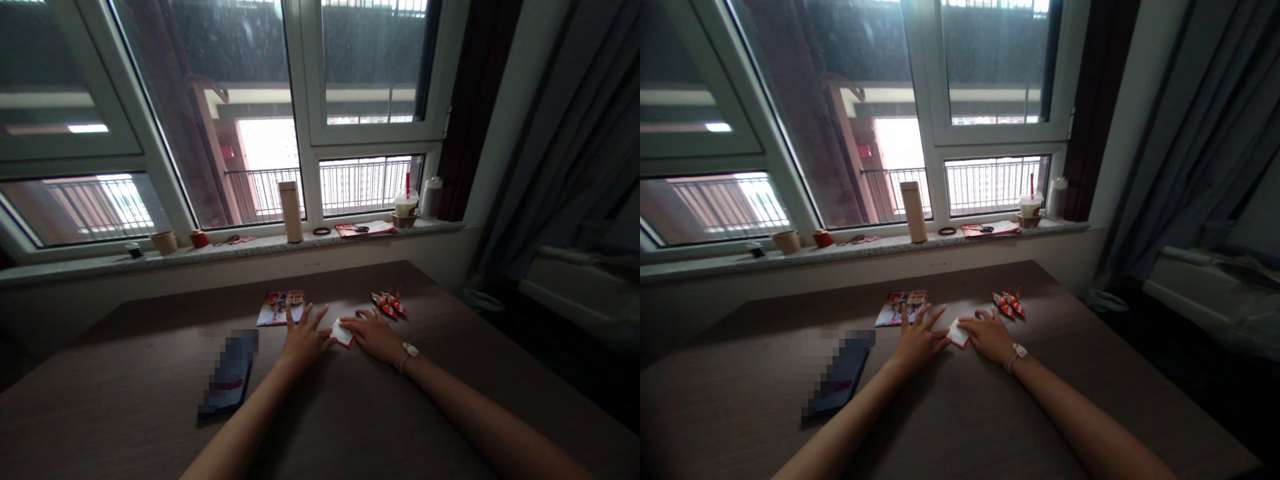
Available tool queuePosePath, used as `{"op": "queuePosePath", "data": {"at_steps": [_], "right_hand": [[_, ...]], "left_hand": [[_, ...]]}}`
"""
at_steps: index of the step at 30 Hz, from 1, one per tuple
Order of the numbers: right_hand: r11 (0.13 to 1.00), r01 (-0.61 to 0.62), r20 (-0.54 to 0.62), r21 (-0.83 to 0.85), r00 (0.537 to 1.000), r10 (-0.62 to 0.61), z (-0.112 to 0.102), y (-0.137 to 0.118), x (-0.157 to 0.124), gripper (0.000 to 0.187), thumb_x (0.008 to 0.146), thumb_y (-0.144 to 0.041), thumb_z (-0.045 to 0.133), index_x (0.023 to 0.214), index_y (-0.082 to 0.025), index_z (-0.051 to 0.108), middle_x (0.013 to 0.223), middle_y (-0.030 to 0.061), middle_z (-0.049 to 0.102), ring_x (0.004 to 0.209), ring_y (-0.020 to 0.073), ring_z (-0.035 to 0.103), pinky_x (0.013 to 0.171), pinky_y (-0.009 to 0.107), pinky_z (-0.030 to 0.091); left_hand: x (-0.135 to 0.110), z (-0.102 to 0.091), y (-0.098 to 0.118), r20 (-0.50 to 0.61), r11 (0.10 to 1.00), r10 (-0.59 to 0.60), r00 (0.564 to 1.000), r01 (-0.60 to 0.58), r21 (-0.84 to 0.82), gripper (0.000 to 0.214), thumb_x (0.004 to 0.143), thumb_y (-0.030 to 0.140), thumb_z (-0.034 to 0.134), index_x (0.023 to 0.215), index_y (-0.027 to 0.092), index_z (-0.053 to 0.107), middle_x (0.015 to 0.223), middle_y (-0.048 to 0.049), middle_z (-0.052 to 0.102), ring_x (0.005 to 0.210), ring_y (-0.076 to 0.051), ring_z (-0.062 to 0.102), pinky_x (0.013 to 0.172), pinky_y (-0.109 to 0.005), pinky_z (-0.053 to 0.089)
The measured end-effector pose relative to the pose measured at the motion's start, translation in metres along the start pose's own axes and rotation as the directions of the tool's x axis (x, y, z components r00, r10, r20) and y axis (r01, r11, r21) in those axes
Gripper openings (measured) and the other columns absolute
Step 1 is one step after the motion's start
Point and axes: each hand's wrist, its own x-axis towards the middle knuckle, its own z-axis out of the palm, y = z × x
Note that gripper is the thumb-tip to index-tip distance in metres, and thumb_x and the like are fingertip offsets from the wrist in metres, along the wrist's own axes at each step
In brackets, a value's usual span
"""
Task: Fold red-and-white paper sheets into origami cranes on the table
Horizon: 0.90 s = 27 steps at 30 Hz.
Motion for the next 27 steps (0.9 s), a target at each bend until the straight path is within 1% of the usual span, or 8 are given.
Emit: {"op": "queuePosePath", "data": {"at_steps": [8,14,17,20,24,27], "right_hand": [[1.000,0.004,-0.001,0.005,1.000,-0.004,0.001,0.002,-0.001,0.040,0.098,-0.031,0.039,0.133,-0.042,0.055,0.142,-0.0058,0.055,0.133,0.0301,0.043,0.114,0.067,0.016],[0.999,0.008,0.036,0.037,0.999,-0.010,0.001,0.003,0.000,0.040,0.097,-0.030,0.040,0.132,-0.041,0.057,0.143,-0.0045,0.054,0.135,0.0292,0.041,0.115,0.065,0.015],[0.998,0.014,0.036,0.065,0.999,-0.016,0.002,0.004,0.000,0.040,0.097,-0.028,0.039,0.131,-0.039,0.058,0.144,-0.0039,0.054,0.136,0.0286,0.039,0.115,0.063,0.017],[0.996,0.020,0.045,0.091,0.999,-0.025,0.003,0.005,0.000,0.040,0.098,-0.027,0.038,0.132,-0.037,0.057,0.145,-0.0038,0.053,0.138,0.0286,0.036,0.116,0.062,0.017],[0.993,0.032,0.080,0.114,0.996,-0.041,0.002,0.004,0.000,0.042,0.097,-0.025,0.038,0.133,-0.037,0.056,0.146,-0.0050,0.051,0.140,0.0285,0.034,0.116,0.061,0.016],[0.993,0.037,0.097,0.114,0.994,-0.049,0.001,0.004,0.000,0.044,0.095,-0.023,0.039,0.134,-0.038,0.055,0.147,-0.0056,0.050,0.141,0.0275,0.032,0.117,0.060,0.014]], "left_hand": [[0.002,-0.006,-0.001,0.025,0.998,0.057,0.998,-0.056,-0.038,0.026,0.093,0.051,0.051,0.100,0.043,0.076,0.145,0.0073,0.053,0.141,-0.033,0.033,0.112,-0.069,-0.016],[-0.001,-0.004,-0.005,-0.017,0.996,0.055,0.998,-0.056,-0.072,0.025,0.093,0.048,0.052,0.095,0.043,0.077,0.138,0.0059,0.059,0.137,-0.031,0.038,0.114,-0.068,-0.013],[-0.003,0.001,-0.008,-0.050,0.996,0.009,0.999,-0.013,-0.092,0.023,0.093,0.043,0.055,0.091,0.039,0.078,0.133,0.0026,0.062,0.132,-0.029,0.045,0.116,-0.067,-0.008],[-0.002,0.007,-0.008,-0.067,0.990,-0.076,0.995,0.067,-0.123,0.020,0.091,0.037,0.058,0.090,0.034,0.078,0.129,-0.0014,0.063,0.126,-0.027,0.051,0.116,-0.069,0.001],[0.003,0.011,-0.004,0.017,0.972,-0.167,0.986,0.168,-0.165,0.017,0.089,0.037,0.063,0.100,0.035,0.075,0.134,-0.0041,0.059,0.127,-0.028,0.050,0.112,-0.073,0.010],[0.006,0.014,0.000,0.062,0.965,-0.197,0.979,0.204,-0.164,0.020,0.088,0.036,0.064,0.106,0.035,0.074,0.138,-0.0059,0.055,0.129,-0.029,0.048,0.110,-0.075,0.011]]}}
